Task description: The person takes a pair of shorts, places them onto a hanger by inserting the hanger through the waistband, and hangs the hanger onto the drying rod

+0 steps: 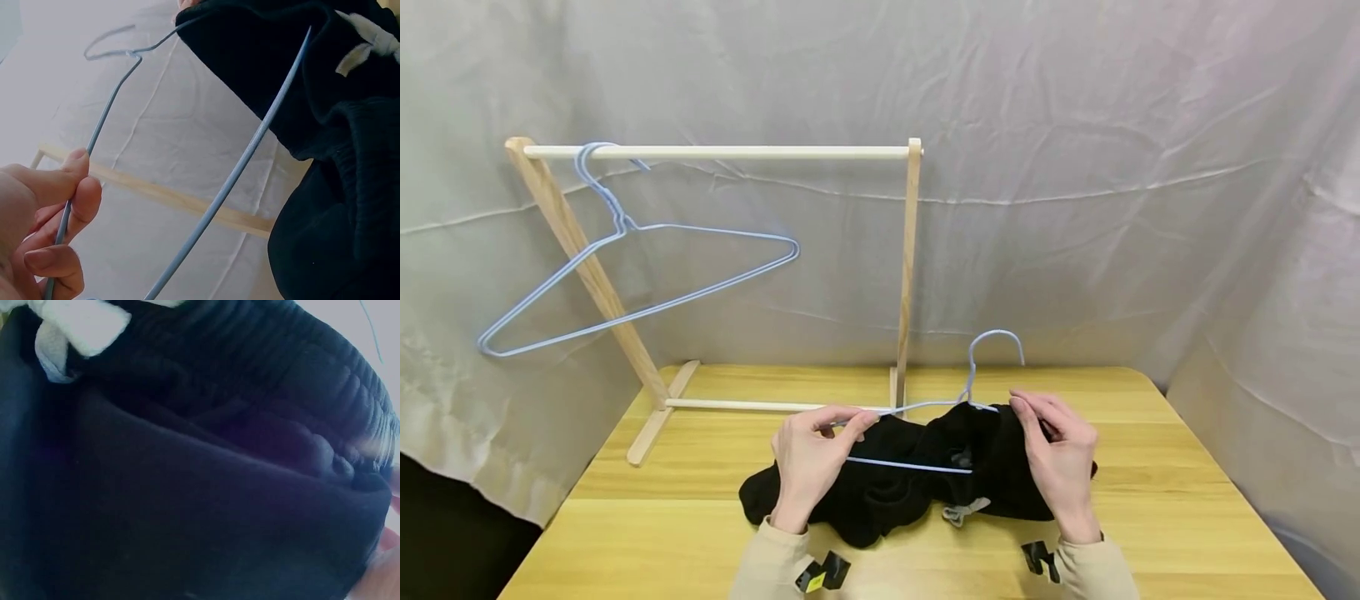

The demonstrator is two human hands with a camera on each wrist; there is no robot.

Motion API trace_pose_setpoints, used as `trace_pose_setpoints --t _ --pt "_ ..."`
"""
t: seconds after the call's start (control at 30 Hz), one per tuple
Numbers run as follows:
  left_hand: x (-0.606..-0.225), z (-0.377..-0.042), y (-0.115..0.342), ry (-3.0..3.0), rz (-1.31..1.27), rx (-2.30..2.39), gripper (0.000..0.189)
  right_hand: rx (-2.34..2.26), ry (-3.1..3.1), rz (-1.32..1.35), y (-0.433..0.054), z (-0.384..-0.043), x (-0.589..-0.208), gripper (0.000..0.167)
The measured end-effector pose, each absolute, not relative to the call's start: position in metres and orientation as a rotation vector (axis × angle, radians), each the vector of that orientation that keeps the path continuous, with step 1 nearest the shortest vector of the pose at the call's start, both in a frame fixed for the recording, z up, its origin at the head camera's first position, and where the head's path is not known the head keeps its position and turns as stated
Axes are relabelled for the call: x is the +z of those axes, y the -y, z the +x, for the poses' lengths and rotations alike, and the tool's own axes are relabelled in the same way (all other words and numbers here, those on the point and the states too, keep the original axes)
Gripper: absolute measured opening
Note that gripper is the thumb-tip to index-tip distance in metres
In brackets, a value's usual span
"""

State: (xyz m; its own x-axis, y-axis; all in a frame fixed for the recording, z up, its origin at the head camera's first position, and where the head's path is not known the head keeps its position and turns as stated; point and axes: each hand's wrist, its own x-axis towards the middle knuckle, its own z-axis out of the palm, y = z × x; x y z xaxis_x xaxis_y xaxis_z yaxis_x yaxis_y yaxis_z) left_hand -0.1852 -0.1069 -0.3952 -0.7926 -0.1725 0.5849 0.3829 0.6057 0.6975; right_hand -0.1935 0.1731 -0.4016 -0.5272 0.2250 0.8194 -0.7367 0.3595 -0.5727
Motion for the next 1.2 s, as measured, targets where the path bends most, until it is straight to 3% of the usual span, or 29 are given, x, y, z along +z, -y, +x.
trace_pose_setpoints --t 0.13,0.43,0.67,0.9,1.03,1.2 --pt "-0.395 -0.185 0.107 2.203 -0.134 -1.152 0.011 1.285 1.746 0.485 -0.170 -0.192 -0.400 0.011" --pt "-0.397 -0.184 0.103 2.180 -0.106 -1.158 0.011 1.113 1.937 0.619 -0.171 -0.188 -0.399 0.034" --pt "-0.398 -0.185 0.100 2.223 -0.255 -1.139 0.010 1.147 1.943 0.632 -0.169 -0.190 -0.403 0.025" --pt "-0.392 -0.183 0.109 2.030 -0.455 -1.135 0.030 1.271 1.829 0.587 -0.177 -0.193 -0.406 0.019" --pt "-0.384 -0.177 0.116 1.906 -0.513 -1.170 0.022 1.319 1.758 0.481 -0.181 -0.192 -0.402 0.019" --pt "-0.378 -0.168 0.116 2.160 -0.892 -1.183 0.013 1.364 1.666 0.391 -0.183 -0.193 -0.399 0.013"
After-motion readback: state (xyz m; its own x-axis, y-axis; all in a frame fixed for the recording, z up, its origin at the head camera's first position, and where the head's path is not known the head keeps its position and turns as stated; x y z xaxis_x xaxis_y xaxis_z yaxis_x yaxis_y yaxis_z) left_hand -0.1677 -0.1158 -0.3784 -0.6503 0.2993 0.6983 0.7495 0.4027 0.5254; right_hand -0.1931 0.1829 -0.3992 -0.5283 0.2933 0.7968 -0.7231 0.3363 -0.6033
